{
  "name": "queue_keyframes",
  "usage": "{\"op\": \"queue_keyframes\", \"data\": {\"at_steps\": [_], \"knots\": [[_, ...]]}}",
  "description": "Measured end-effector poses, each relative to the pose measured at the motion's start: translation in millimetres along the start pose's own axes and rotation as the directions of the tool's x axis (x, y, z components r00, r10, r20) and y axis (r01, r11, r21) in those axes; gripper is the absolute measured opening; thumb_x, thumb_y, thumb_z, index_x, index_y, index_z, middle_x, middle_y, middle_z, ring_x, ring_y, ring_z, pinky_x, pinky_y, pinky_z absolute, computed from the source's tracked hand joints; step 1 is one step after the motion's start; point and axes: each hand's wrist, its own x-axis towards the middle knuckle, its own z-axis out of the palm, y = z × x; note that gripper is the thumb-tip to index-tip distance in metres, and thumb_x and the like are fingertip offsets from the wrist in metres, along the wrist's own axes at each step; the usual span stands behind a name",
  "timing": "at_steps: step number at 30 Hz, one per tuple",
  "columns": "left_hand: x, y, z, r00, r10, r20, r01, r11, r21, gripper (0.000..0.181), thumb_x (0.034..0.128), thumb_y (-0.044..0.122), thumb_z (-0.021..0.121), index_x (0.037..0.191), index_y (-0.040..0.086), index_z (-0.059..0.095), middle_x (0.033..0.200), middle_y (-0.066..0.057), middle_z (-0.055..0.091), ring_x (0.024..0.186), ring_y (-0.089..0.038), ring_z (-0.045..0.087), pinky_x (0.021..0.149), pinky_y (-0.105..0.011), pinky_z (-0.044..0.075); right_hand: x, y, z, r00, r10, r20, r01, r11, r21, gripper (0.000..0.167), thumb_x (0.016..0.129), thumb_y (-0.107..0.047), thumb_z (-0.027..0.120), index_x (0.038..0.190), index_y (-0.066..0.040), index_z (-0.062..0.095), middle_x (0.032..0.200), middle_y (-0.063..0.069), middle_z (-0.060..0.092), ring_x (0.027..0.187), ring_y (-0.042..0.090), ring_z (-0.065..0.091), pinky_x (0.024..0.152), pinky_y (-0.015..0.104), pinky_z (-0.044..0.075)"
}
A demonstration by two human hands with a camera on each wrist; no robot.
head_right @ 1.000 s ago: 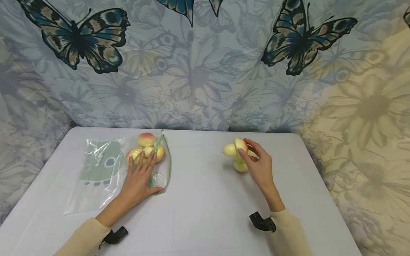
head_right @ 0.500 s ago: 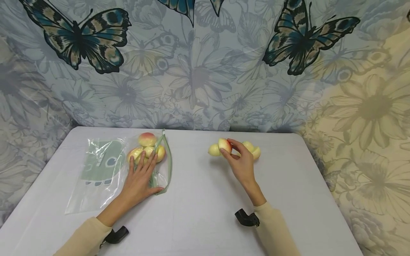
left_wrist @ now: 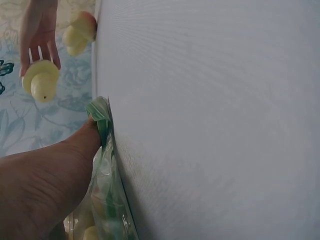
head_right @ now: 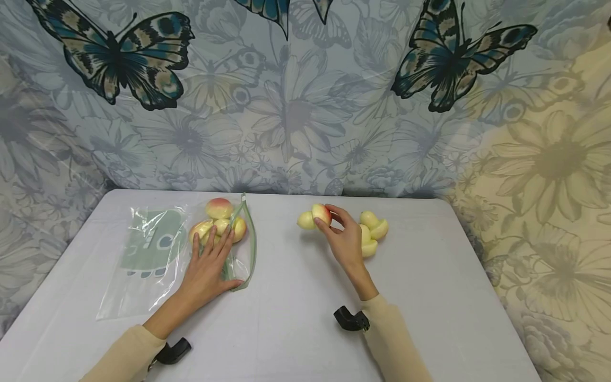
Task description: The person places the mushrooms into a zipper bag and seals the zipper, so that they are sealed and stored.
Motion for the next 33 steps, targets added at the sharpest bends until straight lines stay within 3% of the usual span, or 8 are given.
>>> {"op": "queue_keyframes", "data": {"at_steps": [3, 6, 10, 12, 17, 21, 30, 33], "knots": [[0.3, 0.2, 0.2, 1.000, -0.002, 0.004, 0.002, 1.000, -0.002, 0.126, 0.0619, 0.058, 0.085, 0.155, 0.003, 0.022, 0.162, -0.011, 0.018, 0.149, -0.037, 0.007, 0.115, -0.063, -0.002, 0.3, 2.3, 4.5, 1.000, -0.007, 0.013, 0.007, 1.000, 0.019, 0.045, 0.087, -0.015, 0.075, 0.127, 0.001, 0.062, 0.128, 0.015, 0.062, 0.119, 0.028, 0.059, 0.078, 0.015, 0.053], [0.6, 0.4, 0.7, 1.000, -0.005, 0.013, 0.005, 1.000, -0.001, 0.125, 0.0624, 0.058, 0.085, 0.156, 0.003, 0.021, 0.162, -0.011, 0.018, 0.149, -0.037, 0.006, 0.115, -0.062, -0.003, -4.8, -11.6, 8.0, 0.999, 0.022, 0.037, -0.023, 1.000, 0.010, 0.047, 0.088, -0.012, 0.074, 0.130, 0.004, 0.059, 0.130, 0.019, 0.059, 0.120, 0.031, 0.057, 0.078, 0.013, 0.052], [0.5, -0.2, -0.1, 1.000, -0.002, 0.013, 0.002, 1.000, 0.011, 0.125, 0.0628, 0.059, 0.084, 0.155, 0.003, 0.022, 0.162, -0.011, 0.017, 0.149, -0.037, 0.005, 0.115, -0.063, -0.002, -7.6, -9.5, 15.0, 0.997, 0.045, 0.061, -0.044, 0.999, -0.021, 0.058, 0.089, -0.010, 0.072, 0.140, 0.002, 0.050, 0.132, 0.019, 0.057, 0.120, 0.033, 0.057, 0.078, 0.013, 0.051], [0.5, -0.6, -0.5, 1.000, 0.001, 0.008, -0.001, 1.000, 0.018, 0.125, 0.0627, 0.060, 0.084, 0.155, 0.003, 0.022, 0.162, -0.011, 0.018, 0.149, -0.037, 0.006, 0.115, -0.063, -0.001, -6.1, 3.6, 20.2, 0.998, 0.011, 0.066, -0.009, 1.000, -0.026, 0.060, 0.089, -0.012, 0.073, 0.142, 0.001, 0.049, 0.129, 0.018, 0.057, 0.118, 0.032, 0.058, 0.079, 0.015, 0.052], [0.2, -0.7, -0.5, 1.000, 0.002, 0.004, -0.002, 1.000, 0.019, 0.125, 0.0624, 0.060, 0.084, 0.155, 0.003, 0.023, 0.162, -0.011, 0.018, 0.149, -0.037, 0.007, 0.115, -0.063, 0.000, -6.4, 11.1, 33.9, 0.996, -0.040, 0.078, 0.043, 0.998, -0.037, 0.051, 0.088, -0.016, 0.074, 0.133, 0.003, 0.058, 0.125, 0.016, 0.058, 0.115, 0.029, 0.059, 0.081, 0.022, 0.055], [0.2, -0.6, -0.7, 1.000, 0.000, 0.011, 0.000, 1.000, 0.020, 0.125, 0.0629, 0.060, 0.084, 0.155, 0.003, 0.022, 0.162, -0.011, 0.018, 0.149, -0.037, 0.006, 0.115, -0.063, -0.001, -7.0, 8.7, 46.3, 0.996, -0.024, 0.090, 0.027, 0.999, -0.029, 0.049, 0.088, -0.016, 0.074, 0.131, 0.002, 0.059, 0.125, 0.015, 0.057, 0.116, 0.027, 0.058, 0.082, 0.024, 0.055], [-0.1, -0.3, -1.9, 1.000, -0.011, 0.024, 0.011, 1.000, 0.011, 0.125, 0.0628, 0.060, 0.084, 0.155, 0.003, 0.022, 0.162, -0.011, 0.017, 0.149, -0.036, 0.005, 0.115, -0.062, -0.002, -21.6, -36.8, 71.8, 0.992, -0.006, 0.124, 0.006, 1.000, -0.005, 0.044, 0.089, -0.003, 0.070, 0.128, 0.014, 0.056, 0.124, 0.027, 0.057, 0.116, 0.040, 0.058, 0.085, 0.038, 0.056], [-0.1, -0.3, -1.0, 1.000, -0.011, 0.023, 0.011, 1.000, 0.008, 0.125, 0.0627, 0.059, 0.084, 0.155, 0.003, 0.022, 0.162, -0.011, 0.017, 0.149, -0.037, 0.006, 0.115, -0.062, -0.002, -22.8, -41.2, 80.3, 0.992, 0.007, 0.129, -0.007, 1.000, 0.000, 0.044, 0.089, -0.003, 0.070, 0.127, 0.013, 0.056, 0.124, 0.026, 0.057, 0.115, 0.040, 0.059, 0.085, 0.040, 0.056]]}}
